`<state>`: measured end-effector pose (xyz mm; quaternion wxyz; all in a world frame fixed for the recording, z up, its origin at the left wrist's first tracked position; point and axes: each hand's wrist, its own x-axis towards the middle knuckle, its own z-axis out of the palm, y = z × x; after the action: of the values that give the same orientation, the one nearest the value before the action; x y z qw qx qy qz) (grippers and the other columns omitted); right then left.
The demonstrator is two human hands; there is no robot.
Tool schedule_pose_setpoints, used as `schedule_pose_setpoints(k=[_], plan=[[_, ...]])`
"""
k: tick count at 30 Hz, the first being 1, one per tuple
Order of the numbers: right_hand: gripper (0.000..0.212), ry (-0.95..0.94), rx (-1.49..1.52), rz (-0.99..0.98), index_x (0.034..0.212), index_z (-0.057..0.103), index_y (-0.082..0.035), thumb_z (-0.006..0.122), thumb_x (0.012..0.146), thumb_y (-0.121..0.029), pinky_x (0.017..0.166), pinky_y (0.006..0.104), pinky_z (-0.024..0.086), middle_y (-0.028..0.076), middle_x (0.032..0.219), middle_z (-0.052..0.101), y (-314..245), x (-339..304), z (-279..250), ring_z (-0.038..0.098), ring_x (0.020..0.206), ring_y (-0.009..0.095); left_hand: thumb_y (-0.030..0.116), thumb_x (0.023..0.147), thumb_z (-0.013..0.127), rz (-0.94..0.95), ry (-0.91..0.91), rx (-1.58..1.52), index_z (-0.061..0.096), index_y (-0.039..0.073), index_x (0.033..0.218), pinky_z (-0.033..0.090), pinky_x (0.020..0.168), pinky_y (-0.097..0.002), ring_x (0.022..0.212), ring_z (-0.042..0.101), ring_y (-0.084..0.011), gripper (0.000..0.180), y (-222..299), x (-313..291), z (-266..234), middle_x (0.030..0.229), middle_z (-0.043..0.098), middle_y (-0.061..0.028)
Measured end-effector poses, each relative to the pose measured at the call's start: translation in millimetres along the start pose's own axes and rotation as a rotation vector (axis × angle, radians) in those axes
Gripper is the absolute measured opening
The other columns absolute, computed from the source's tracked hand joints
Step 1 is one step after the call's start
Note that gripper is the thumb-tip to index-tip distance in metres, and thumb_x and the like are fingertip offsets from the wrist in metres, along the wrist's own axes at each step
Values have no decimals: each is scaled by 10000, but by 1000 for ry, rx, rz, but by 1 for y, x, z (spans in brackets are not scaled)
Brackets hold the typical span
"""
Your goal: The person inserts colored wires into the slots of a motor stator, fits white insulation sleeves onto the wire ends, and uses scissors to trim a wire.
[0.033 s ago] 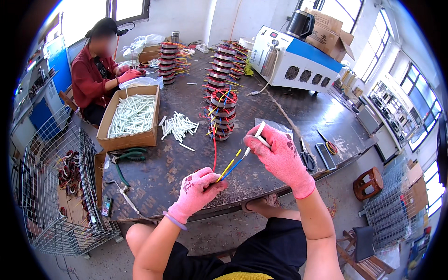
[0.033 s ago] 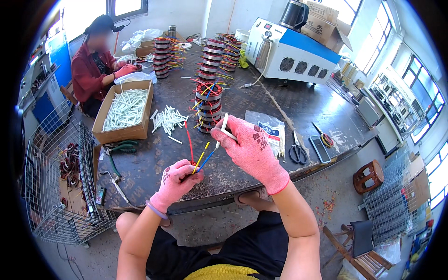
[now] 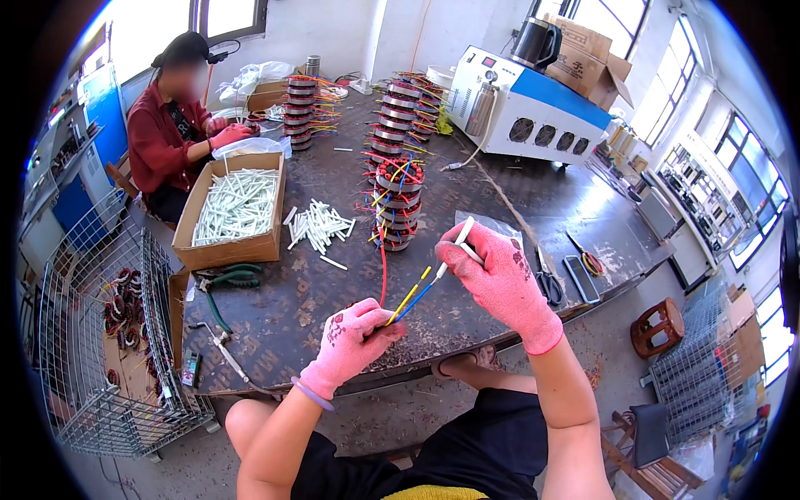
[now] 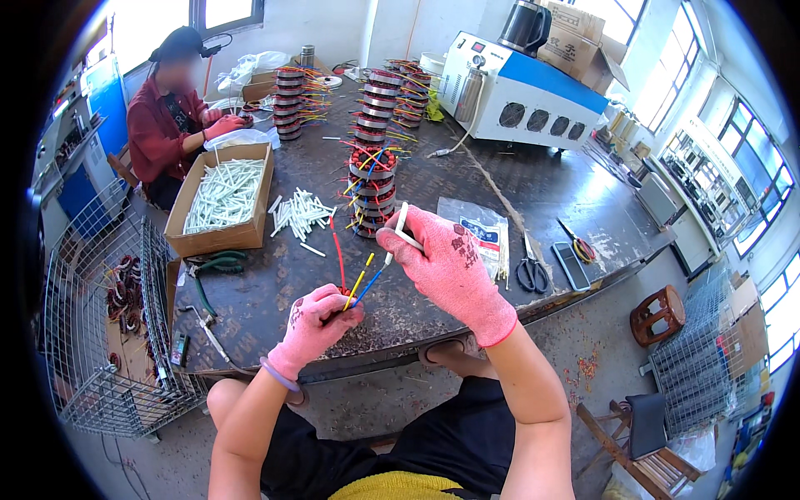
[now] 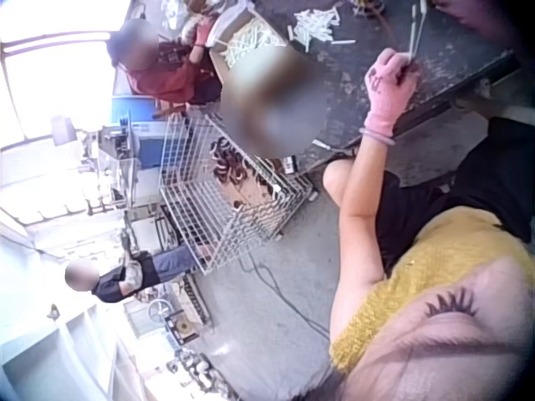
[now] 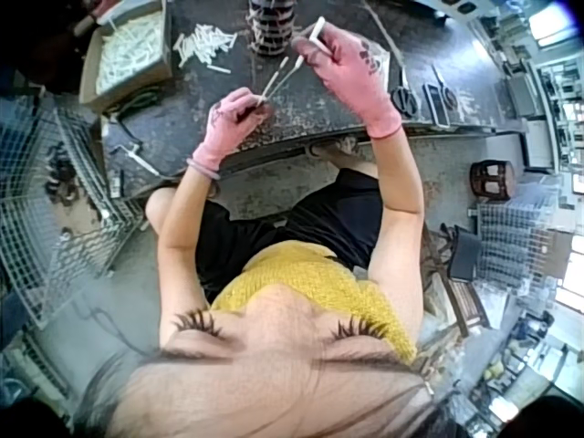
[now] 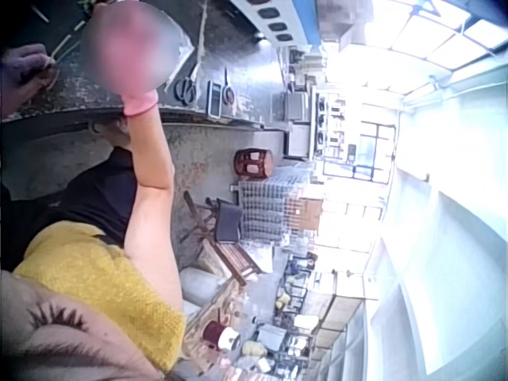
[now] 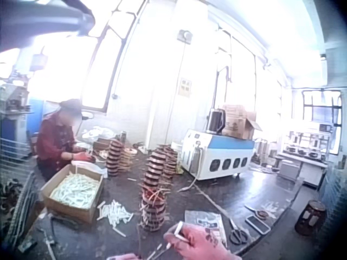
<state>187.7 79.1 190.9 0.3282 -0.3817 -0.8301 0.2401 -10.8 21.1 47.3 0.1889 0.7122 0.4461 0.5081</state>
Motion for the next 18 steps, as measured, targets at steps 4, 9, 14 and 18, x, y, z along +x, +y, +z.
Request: schedule_pose_setpoints(k=[4,9,14,18], plan=[[193,-5,31,33,1014,624,-29,633,956,-213,630,352,454,125,758,616,-2,0,0,581,671,239,95,783,762,7,6,5,716,104,882,416,523,-314,562,517,-176,110,-2,-1,-1,709,521,-32],[170,-58,315,198,1019,645,-46,618,981,-209,535,206,356,-15,760,624,6,-2,3,442,605,14,89,780,772,-9,23,-43,709,88,890,410,522,-314,562,511,-178,127,-7,-2,3,709,514,-41],[184,-81,485,223,1022,648,-48,631,974,-225,514,202,337,-19,751,626,14,-3,9,433,579,15,84,784,763,-28,31,-46,712,94,888,409,524,-311,563,509,-174,116,-7,-3,1,712,518,-33],[159,48,401,70,995,669,-40,670,941,-189,517,206,361,-25,727,612,10,-12,19,457,573,21,-3,812,706,-56,-6,-28,706,40,910,452,552,-269,622,589,-136,107,-5,-1,1,761,600,-47]])
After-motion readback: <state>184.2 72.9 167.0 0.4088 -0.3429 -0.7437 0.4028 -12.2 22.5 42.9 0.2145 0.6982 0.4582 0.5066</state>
